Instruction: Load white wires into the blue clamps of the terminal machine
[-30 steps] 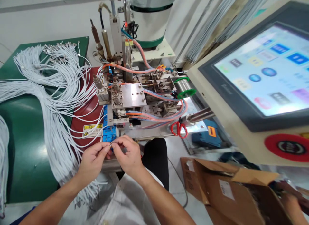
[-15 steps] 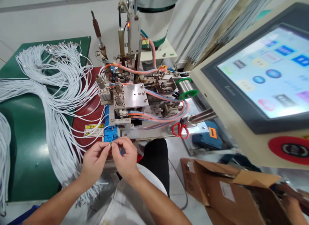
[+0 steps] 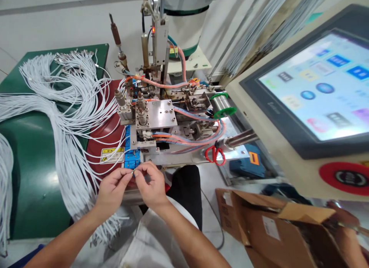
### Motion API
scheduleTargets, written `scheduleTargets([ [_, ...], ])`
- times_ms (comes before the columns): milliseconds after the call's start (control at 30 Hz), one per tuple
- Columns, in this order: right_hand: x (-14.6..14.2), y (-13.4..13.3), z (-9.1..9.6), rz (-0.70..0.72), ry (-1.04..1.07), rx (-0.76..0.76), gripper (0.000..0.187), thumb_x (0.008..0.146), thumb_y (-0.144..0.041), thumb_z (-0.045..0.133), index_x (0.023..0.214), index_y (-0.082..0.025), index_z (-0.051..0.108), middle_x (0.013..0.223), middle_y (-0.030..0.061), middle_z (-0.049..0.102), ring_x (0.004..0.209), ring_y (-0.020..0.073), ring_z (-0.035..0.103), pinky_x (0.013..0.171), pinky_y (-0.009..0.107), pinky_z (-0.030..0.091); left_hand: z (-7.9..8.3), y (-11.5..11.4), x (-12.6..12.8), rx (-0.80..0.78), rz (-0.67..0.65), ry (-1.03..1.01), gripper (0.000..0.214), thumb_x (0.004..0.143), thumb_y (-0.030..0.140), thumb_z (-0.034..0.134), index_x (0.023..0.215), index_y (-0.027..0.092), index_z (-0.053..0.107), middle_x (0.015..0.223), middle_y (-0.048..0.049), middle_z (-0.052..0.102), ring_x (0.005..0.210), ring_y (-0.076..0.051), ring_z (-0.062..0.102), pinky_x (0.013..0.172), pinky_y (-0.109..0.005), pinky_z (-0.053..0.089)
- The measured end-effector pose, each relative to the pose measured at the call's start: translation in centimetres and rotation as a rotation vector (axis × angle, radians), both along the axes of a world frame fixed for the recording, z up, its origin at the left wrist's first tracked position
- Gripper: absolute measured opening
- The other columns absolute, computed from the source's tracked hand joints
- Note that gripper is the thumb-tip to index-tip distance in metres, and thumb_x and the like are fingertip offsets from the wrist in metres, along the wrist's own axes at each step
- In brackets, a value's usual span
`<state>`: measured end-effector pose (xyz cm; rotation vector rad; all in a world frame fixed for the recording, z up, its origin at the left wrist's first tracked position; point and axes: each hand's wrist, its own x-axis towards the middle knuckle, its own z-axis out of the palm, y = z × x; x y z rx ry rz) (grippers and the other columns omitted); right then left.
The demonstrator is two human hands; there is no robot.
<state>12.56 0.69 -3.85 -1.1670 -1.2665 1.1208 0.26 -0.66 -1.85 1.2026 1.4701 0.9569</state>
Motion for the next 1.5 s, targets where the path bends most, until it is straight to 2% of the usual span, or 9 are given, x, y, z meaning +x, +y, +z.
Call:
scheduleTargets([
  [167, 0.4, 0.2, 0.2, 0.065, 0.011, -0.038, 0.012, 0.079, -0.020, 0.051, 0.068, -0.019, 0.055, 0.069, 0.0004, 0.054, 0.065, 0.0129, 0.052, 0.061, 0.025, 0.044, 0.0, 0.2, -0.4, -0.037, -0.047, -0.010, 0.017, 0.079, 0.029, 0.056, 0.079, 0.014, 0.064, 0.069, -0.0023, 0.063, 0.061, -0.012, 0.058, 0.059, -0.022, 0.050],
  [300, 0.3, 0.1, 0.2, 0.022, 0.026, -0.089, 0.012, 0.080, -0.022, 0.052, 0.070, -0.019, 0.058, 0.068, 0.0006, 0.055, 0.065, 0.0129, 0.053, 0.060, 0.025, 0.044, -0.2, 0.2, -0.5, -0.009, -0.014, 0.013, 0.015, 0.078, 0.027, 0.058, 0.081, 0.015, 0.065, 0.070, -0.0023, 0.065, 0.060, -0.011, 0.059, 0.058, -0.021, 0.050],
  [467, 0.4, -0.2, 0.4, 0.009, -0.006, 0.003, 0.008, 0.078, -0.019, 0.054, 0.075, -0.019, 0.062, 0.074, 0.0031, 0.060, 0.071, 0.0152, 0.057, 0.065, 0.028, 0.047, -0.5, -0.1, -0.1, 0.071, 0.025, 0.083, 0.011, 0.077, 0.025, 0.058, 0.079, 0.016, 0.065, 0.076, -0.0029, 0.066, 0.069, -0.013, 0.061, 0.065, -0.024, 0.051],
  [700, 1.9, 0.7, 1.2, 0.158, -0.189, 0.168, 0.009, 0.078, -0.016, 0.054, 0.075, -0.020, 0.062, 0.073, 0.0030, 0.061, 0.070, 0.0152, 0.057, 0.066, 0.029, 0.046, -0.1, 0.1, -0.5, 0.165, -0.095, 0.202, 0.011, 0.078, 0.023, 0.056, 0.078, 0.017, 0.065, 0.078, -0.0047, 0.065, 0.072, -0.015, 0.060, 0.067, -0.026, 0.050],
  [800, 2.3, 1.0, 1.1, 0.219, -0.157, 0.125, 0.010, 0.080, -0.019, 0.052, 0.077, -0.020, 0.062, 0.074, 0.0029, 0.060, 0.072, 0.0156, 0.056, 0.067, 0.029, 0.045, 0.4, 0.4, -0.7, 0.115, -0.163, 0.207, 0.015, 0.081, 0.024, 0.053, 0.078, 0.017, 0.066, 0.071, -0.0033, 0.063, 0.064, -0.013, 0.058, 0.061, -0.024, 0.048],
  [933, 1.3, 0.9, 0.4, 0.159, 0.106, -0.094, 0.012, 0.078, -0.027, 0.056, 0.071, -0.020, 0.061, 0.069, 0.0010, 0.058, 0.065, 0.0137, 0.055, 0.061, 0.027, 0.045, 0.4, 0.4, -0.5, 0.043, -0.113, 0.130, 0.016, 0.080, 0.026, 0.053, 0.078, 0.016, 0.065, 0.067, -0.0015, 0.060, 0.061, -0.012, 0.057, 0.059, -0.023, 0.048],
  [1067, 0.4, 0.3, -0.1, 0.062, 0.274, -0.249, 0.010, 0.075, -0.029, 0.059, 0.072, -0.019, 0.061, 0.067, -0.0005, 0.059, 0.060, 0.0119, 0.053, 0.059, 0.025, 0.045, 0.0, 0.2, -0.2, 0.102, -0.022, 0.122, 0.013, 0.079, 0.027, 0.056, 0.078, 0.017, 0.064, 0.075, -0.0027, 0.062, 0.068, -0.013, 0.059, 0.065, -0.024, 0.050],
  [1267, 0.6, -0.1, 0.4, 0.011, 0.167, -0.136, 0.007, 0.076, -0.023, 0.057, 0.074, -0.020, 0.063, 0.075, 0.0019, 0.060, 0.071, 0.0143, 0.056, 0.067, 0.028, 0.046, -0.1, 0.1, 0.0, 0.189, 0.020, 0.157, 0.009, 0.077, 0.024, 0.057, 0.077, 0.017, 0.064, 0.078, -0.0039, 0.063, 0.074, -0.014, 0.060, 0.067, -0.024, 0.050],
  [1500, 0.4, 0.0, 0.4, 0.009, 0.033, -0.082, 0.010, 0.077, -0.019, 0.054, 0.068, -0.019, 0.058, 0.068, 0.0006, 0.055, 0.064, 0.0130, 0.052, 0.060, 0.026, 0.044, -0.3, 0.1, 0.1, 0.190, 0.000, 0.200, 0.009, 0.076, 0.020, 0.056, 0.077, 0.017, 0.065, 0.076, -0.0030, 0.065, 0.071, -0.014, 0.061, 0.067, -0.025, 0.051],
])
